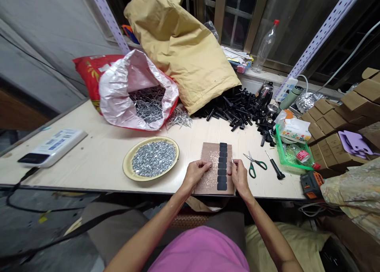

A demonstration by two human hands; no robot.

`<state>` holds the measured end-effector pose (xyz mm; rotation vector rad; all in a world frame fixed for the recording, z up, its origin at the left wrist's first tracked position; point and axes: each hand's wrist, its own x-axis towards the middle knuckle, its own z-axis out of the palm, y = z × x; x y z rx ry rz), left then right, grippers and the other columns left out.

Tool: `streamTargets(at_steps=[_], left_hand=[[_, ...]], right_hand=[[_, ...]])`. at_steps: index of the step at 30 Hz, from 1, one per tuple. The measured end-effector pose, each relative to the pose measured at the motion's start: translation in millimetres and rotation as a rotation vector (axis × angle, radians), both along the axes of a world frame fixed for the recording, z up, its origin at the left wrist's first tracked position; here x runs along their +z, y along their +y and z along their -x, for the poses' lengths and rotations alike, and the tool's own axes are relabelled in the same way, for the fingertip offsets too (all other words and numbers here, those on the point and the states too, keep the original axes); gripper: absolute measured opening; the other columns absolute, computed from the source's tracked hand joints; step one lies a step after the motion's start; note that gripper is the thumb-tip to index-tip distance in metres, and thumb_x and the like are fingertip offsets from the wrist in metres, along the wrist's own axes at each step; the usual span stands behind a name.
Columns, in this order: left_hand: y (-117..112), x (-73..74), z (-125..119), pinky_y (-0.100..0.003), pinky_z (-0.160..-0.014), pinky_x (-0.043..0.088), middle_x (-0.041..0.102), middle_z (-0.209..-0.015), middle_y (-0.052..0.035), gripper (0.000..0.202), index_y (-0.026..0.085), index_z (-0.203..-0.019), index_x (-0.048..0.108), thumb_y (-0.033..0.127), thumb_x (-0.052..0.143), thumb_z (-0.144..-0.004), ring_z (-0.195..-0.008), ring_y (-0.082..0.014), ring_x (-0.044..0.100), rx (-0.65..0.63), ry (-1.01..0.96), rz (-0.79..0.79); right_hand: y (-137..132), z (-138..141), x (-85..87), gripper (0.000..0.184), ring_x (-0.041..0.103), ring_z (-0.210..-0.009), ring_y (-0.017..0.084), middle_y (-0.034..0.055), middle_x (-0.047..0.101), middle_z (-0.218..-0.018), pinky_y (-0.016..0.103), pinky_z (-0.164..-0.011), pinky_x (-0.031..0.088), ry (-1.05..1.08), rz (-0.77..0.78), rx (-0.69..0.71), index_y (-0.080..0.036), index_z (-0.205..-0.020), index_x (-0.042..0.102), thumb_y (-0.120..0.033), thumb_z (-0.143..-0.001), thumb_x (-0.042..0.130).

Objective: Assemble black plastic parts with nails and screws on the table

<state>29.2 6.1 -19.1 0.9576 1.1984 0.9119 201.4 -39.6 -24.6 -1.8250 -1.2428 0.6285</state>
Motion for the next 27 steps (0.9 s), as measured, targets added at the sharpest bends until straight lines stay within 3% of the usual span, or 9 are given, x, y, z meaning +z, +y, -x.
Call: streamTargets(at_steps=[5,8,11,15,20,27], left_hand=[[5,-1.3,16,-0.026,-0.067,0.044,0.072,-0.067,-0.0028,0.02,0.017,-0.063,0.072,0.036,0.076,-0.056,-0.067,-0.0176,0.062,0.019,0.071,-0.058],[6,-3.2,24,-0.025,-0.067,0.044,0.072,-0.068,-0.0033,0.022,0.017,-0.063,0.072,0.036,0.077,-0.055,-0.069,-0.0179,0.063,0.045,0.083,-0.061],[5,-2.4,28,-0.024,-0.066,0.047,0.07,-0.064,-0.003,0.024,0.015,-0.062,0.071,0.034,0.081,-0.052,-0.065,-0.0151,0.062,0.081,-0.03,0.022],[2,6.3,24,-0.021,-0.062,0.052,0.067,-0.06,-0.0023,0.019,0.012,-0.062,0.067,0.022,0.082,-0.056,-0.056,-0.0099,0.061,0.072,-0.332,0.279],[-1,18.4,12,-0.018,-0.059,0.055,0.067,-0.063,-0.0031,0.01,0.011,-0.066,0.066,0.015,0.075,-0.069,-0.055,-0.0082,0.061,0.009,-0.481,0.358],[-2,24.6,3,-0.016,-0.056,0.055,0.064,-0.056,-0.0008,0.012,0.011,-0.063,0.065,0.015,0.075,-0.069,-0.051,-0.0072,0.06,-0.018,-0.496,0.359]], right_hand=[[8,16,-10.0,0.023,0.056,-0.046,0.014,-0.0072,0.051,-0.047,0.024,-0.047,0.044,0.242,0.04,-0.067,-0.02,-0.087,0.051,-0.04,-0.084,0.041],[12,23,-12.2,0.023,0.055,-0.046,0.014,-0.0076,0.05,-0.046,0.023,-0.046,0.044,0.276,0.045,-0.048,-0.019,-0.089,0.052,-0.039,-0.084,0.041],[11,25,-5.8,0.02,0.058,-0.052,0.014,-0.0027,0.057,-0.059,0.026,-0.051,0.048,0.175,0.026,0.046,-0.018,-0.089,0.056,-0.033,-0.084,0.042],[2,26,16.5,0.019,0.062,-0.08,0.018,0.006,0.062,-0.089,0.031,-0.074,0.052,-0.118,-0.21,0.228,-0.021,-0.093,0.065,-0.025,-0.086,0.047],[-7,33,37.4,0.02,0.063,-0.078,0.018,0.0042,0.064,-0.083,0.03,-0.073,0.052,-0.211,-0.285,0.356,-0.024,-0.092,0.068,-0.025,-0.09,0.048],[-4,32,35.2,0.022,0.063,-0.076,0.017,0.0042,0.064,-0.082,0.028,-0.069,0.053,-0.252,-0.315,0.386,-0.024,-0.091,0.068,-0.026,-0.091,0.046]])
